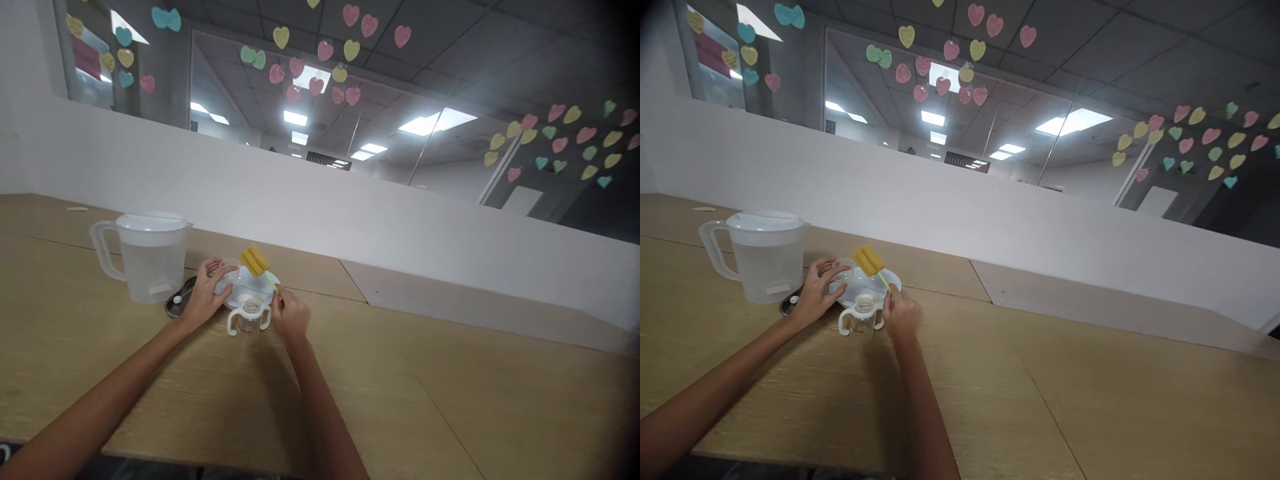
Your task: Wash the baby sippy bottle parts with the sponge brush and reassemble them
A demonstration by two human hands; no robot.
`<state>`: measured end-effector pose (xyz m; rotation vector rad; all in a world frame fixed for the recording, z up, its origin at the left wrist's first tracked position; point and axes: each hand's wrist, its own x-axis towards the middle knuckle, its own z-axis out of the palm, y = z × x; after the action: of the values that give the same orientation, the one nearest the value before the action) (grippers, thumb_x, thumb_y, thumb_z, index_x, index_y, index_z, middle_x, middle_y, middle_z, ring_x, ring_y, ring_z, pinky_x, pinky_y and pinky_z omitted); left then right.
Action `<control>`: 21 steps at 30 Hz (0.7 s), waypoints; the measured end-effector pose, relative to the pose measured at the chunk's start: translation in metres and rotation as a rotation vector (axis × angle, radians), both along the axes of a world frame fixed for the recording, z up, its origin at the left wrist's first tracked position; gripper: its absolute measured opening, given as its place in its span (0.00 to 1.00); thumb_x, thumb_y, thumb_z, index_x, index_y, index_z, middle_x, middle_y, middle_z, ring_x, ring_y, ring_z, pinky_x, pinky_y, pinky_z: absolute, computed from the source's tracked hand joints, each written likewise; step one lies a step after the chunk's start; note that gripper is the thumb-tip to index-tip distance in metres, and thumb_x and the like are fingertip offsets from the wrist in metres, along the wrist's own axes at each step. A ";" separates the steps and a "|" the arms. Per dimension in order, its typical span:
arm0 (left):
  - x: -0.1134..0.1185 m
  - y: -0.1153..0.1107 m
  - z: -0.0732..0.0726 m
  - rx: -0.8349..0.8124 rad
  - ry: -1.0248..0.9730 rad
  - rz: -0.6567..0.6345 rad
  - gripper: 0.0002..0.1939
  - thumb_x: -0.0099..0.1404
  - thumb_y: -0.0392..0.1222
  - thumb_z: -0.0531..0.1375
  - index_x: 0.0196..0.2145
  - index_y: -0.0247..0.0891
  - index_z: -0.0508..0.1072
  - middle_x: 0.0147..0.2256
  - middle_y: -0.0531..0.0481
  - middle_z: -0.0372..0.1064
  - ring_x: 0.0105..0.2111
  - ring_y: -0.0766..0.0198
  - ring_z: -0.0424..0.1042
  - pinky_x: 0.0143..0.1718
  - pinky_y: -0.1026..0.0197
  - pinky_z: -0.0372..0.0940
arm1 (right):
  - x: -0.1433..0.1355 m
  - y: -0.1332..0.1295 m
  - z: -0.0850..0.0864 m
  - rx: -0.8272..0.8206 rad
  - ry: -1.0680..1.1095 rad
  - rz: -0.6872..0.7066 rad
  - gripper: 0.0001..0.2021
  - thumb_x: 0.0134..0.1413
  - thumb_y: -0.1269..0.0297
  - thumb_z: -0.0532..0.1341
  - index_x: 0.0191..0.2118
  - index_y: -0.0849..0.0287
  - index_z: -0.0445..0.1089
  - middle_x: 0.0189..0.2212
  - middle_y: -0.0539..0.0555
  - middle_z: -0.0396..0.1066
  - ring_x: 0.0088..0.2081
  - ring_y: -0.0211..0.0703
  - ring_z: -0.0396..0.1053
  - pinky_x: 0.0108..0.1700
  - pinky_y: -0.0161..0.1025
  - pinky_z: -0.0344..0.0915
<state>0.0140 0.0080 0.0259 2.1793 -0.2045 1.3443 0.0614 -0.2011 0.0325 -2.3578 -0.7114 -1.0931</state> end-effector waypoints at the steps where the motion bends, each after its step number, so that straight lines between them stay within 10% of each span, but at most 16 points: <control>1: 0.000 -0.001 -0.001 -0.048 0.012 -0.038 0.17 0.59 0.40 0.56 0.48 0.43 0.68 0.51 0.44 0.51 0.52 0.55 0.60 0.49 0.51 0.65 | 0.001 -0.001 -0.001 -0.043 -0.031 0.015 0.15 0.58 0.64 0.51 0.43 0.55 0.73 0.24 0.51 0.71 0.22 0.32 0.62 0.25 0.32 0.47; 11: 0.001 -0.003 -0.006 -0.601 0.014 -0.360 0.17 0.61 0.49 0.54 0.46 0.40 0.61 0.46 0.44 0.66 0.47 0.58 0.67 0.49 0.56 0.63 | 0.011 -0.023 -0.020 -0.256 -0.228 0.137 0.13 0.57 0.64 0.53 0.42 0.56 0.74 0.20 0.50 0.67 0.21 0.32 0.60 0.26 0.33 0.48; 21: -0.011 -0.014 -0.015 -0.268 0.078 -0.188 0.20 0.63 0.52 0.53 0.49 0.38 0.62 0.48 0.44 0.67 0.46 0.58 0.68 0.46 0.58 0.64 | 0.005 -0.025 -0.022 -0.317 -0.390 0.170 0.16 0.61 0.67 0.50 0.50 0.56 0.69 0.21 0.50 0.61 0.23 0.33 0.57 0.28 0.33 0.50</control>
<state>0.0025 -0.0060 0.0112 1.9325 -0.1834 1.1121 0.0662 -0.2262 0.0108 -2.2967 -1.2824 -1.4711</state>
